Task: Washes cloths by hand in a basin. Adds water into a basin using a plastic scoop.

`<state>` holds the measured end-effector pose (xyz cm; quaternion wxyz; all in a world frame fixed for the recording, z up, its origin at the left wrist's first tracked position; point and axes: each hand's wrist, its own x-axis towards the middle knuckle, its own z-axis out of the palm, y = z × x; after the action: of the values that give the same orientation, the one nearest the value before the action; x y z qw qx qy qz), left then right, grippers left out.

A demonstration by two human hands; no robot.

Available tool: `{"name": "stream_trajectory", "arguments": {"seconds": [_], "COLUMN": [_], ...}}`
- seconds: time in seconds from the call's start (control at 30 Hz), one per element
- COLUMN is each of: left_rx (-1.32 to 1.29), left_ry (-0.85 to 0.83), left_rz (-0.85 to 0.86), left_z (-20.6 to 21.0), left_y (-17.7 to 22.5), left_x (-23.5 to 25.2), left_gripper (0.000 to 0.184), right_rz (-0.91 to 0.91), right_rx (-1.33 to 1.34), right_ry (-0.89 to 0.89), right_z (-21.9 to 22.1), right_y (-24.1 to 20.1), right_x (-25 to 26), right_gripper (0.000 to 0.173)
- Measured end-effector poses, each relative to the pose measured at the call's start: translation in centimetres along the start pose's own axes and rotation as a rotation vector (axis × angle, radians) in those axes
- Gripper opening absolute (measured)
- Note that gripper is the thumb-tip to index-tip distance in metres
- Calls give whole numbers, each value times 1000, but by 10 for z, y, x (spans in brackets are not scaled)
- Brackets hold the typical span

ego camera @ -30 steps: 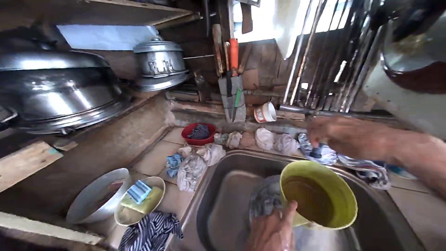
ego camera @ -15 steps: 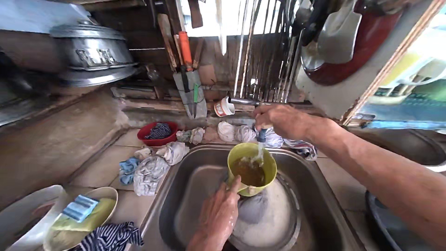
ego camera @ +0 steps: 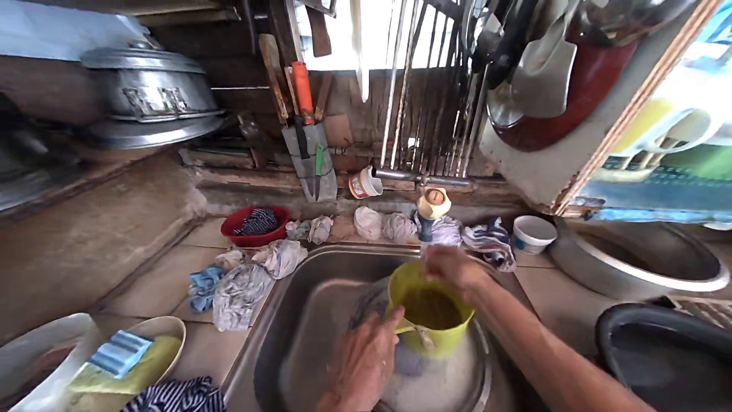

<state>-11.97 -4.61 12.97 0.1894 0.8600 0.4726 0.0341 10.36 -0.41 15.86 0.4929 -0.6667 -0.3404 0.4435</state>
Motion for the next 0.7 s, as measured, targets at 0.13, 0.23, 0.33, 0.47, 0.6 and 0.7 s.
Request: {"name": "stream_trajectory", "arguments": {"seconds": [0.13,0.23,0.33,0.47,0.6,0.7], "left_rx": [18,39,62,109,46,-74], "left_ry": [92,157,335,356,283,22], "left_rz": [48,47,66,113,168,83], "left_z": [3,5,10,4,7,4], "left_y": [3,-1,-8,-21,-6,-7], "left_x": [-5,6,14,7,0,-1], "left_gripper": [47,46,45,45,44,45], "right_rz": [203,177,-23,-75,-16,-284], "right_rx": [216,-8,-408,-1276,-1661,-1541], "right_ry": [-1,-116,-505,-843,-749,-952], "right_z": [24,40,42,11,18,31], "right_y": [23,31,28,12,33,42], "right_x": [25,22,0,-9,-20,-10], "right_gripper": [22,33,37,30,41,28]}}
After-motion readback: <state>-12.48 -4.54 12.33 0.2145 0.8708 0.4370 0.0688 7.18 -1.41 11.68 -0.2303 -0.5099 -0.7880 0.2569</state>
